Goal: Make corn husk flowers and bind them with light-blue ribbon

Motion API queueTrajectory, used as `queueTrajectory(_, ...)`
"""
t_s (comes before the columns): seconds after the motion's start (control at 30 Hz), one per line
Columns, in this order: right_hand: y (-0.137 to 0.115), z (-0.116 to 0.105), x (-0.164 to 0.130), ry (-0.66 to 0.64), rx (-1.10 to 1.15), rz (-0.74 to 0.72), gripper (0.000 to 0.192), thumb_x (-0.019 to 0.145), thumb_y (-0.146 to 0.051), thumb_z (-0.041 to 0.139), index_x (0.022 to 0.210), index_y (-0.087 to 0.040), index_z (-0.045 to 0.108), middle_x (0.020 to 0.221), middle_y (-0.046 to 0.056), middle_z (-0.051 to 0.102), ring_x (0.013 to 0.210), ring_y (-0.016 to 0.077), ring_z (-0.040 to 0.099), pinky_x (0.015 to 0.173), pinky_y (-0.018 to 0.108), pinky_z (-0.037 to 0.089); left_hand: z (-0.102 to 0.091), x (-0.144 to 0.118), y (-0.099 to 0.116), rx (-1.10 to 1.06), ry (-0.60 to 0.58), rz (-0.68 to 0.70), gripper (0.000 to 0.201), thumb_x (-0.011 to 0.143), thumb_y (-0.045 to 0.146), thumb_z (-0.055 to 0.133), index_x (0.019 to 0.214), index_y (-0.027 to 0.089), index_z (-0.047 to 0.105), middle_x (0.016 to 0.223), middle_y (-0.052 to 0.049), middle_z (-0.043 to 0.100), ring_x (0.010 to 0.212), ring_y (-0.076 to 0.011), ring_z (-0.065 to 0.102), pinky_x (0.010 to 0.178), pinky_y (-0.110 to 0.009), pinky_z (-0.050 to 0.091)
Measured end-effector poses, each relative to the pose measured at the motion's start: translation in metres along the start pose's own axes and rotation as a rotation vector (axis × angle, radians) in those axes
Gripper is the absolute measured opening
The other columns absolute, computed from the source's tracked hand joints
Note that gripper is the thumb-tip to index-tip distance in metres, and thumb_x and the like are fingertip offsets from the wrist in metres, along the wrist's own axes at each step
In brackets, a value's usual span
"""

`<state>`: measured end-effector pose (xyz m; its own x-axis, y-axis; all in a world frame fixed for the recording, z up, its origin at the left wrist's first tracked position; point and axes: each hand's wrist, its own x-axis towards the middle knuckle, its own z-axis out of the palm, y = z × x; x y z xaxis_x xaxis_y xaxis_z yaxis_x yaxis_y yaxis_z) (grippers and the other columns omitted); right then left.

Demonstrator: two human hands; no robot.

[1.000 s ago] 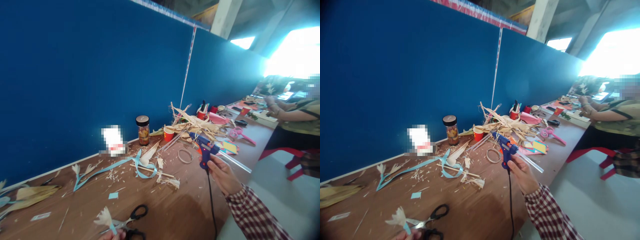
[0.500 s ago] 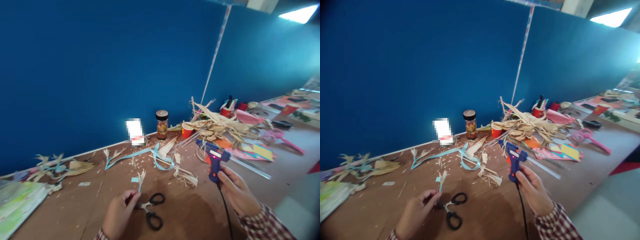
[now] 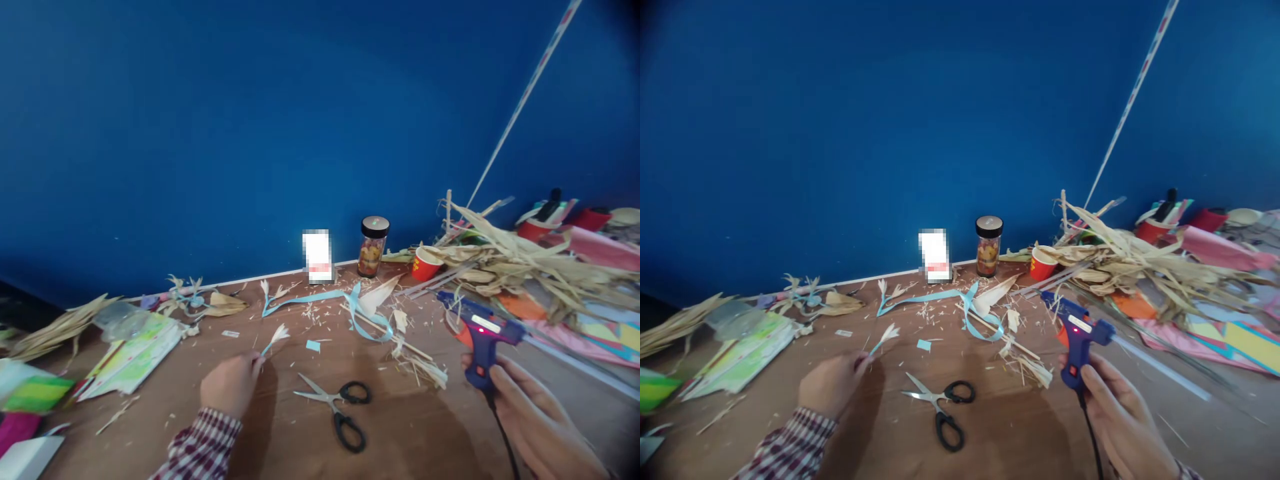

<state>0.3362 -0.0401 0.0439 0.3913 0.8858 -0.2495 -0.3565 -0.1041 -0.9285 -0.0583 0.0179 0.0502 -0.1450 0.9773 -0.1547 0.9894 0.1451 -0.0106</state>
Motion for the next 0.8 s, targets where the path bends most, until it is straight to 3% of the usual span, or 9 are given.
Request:
queueTrajectory(0.27,0.012,0.016,-0.005,-0.104,0.031,0.055,0.037,0.064,-0.031,0.071,0.099,-0.023,0.062,0.092,0.005,0.067,0.088,0.0204,0.061,0.076,0.026,0.050,0.002,0.004,-0.007,-0.060,-0.053,0.009,0.029,0.079,0.042,0.042,0.080,0.028,0.068,0.077,-0.007,0.070,0.075,-0.0238,0.063,0.060,-0.030,0.042)
queueTrajectory(0.37,0.016,0.026,-0.011,-0.134,0.054,0.080,0.030,0.068,-0.030,0.068,0.097,-0.023,0.063,0.092,0.004,0.067,0.088,0.0188,0.061,0.078,0.025,0.049,-0.003,-0.002,0.001,-0.190,0.121,0.055,0.030,0.077,0.041,0.046,0.093,0.025,0.065,0.094,-0.009,0.068,0.080,-0.0237,0.062,0.068,-0.032,0.045)
queueTrajectory(0.43,0.020,0.035,-0.016,-0.164,0.074,0.093,0.028,0.071,-0.030,0.066,0.097,-0.022,0.063,0.091,0.004,0.067,0.087,0.0178,0.060,0.079,0.025,0.048,-0.007,-0.009,0.020,-0.435,0.282,0.203,0.030,0.079,0.038,0.046,0.098,0.023,0.063,0.104,-0.009,0.064,0.089,-0.0215,0.059,0.077,-0.031,0.044)
queueTrajectory(0.53,0.027,0.049,-0.025,-0.190,0.100,0.101,0.030,0.069,-0.030,0.067,0.098,-0.022,0.063,0.089,0.005,0.067,0.084,0.0176,0.061,0.076,0.026,0.048,-0.011,-0.025,0.065,-0.861,0.326,0.364,0.023,0.078,0.034,0.049,0.088,0.022,0.066,0.091,-0.006,0.066,0.085,-0.0189,0.060,0.077,-0.030,0.046)
queueTrajectory(0.67,0.036,0.063,-0.035,-0.200,0.134,0.085,0.031,0.070,-0.032,0.067,0.099,-0.022,0.063,0.090,0.005,0.067,0.083,0.0184,0.060,0.076,0.029,0.047,-0.013,-0.040,0.125,-1.144,0.175,0.432,0.018,0.077,0.029,0.052,0.078,0.020,0.068,0.079,-0.005,0.067,0.078,-0.0175,0.060,0.073,-0.029,0.047)
queueTrajectory(0.8,0.038,0.067,-0.041,-0.237,0.141,0.072,0.030,0.072,-0.031,0.065,0.100,-0.022,0.062,0.091,0.006,0.066,0.084,0.0190,0.059,0.076,0.030,0.046,-0.010,-0.042,0.156,-1.401,-0.034,0.296,0.024,0.072,0.035,0.057,0.085,0.017,0.067,0.075,-0.005,0.067,0.069,-0.0165,0.061,0.062,-0.026,0.048)
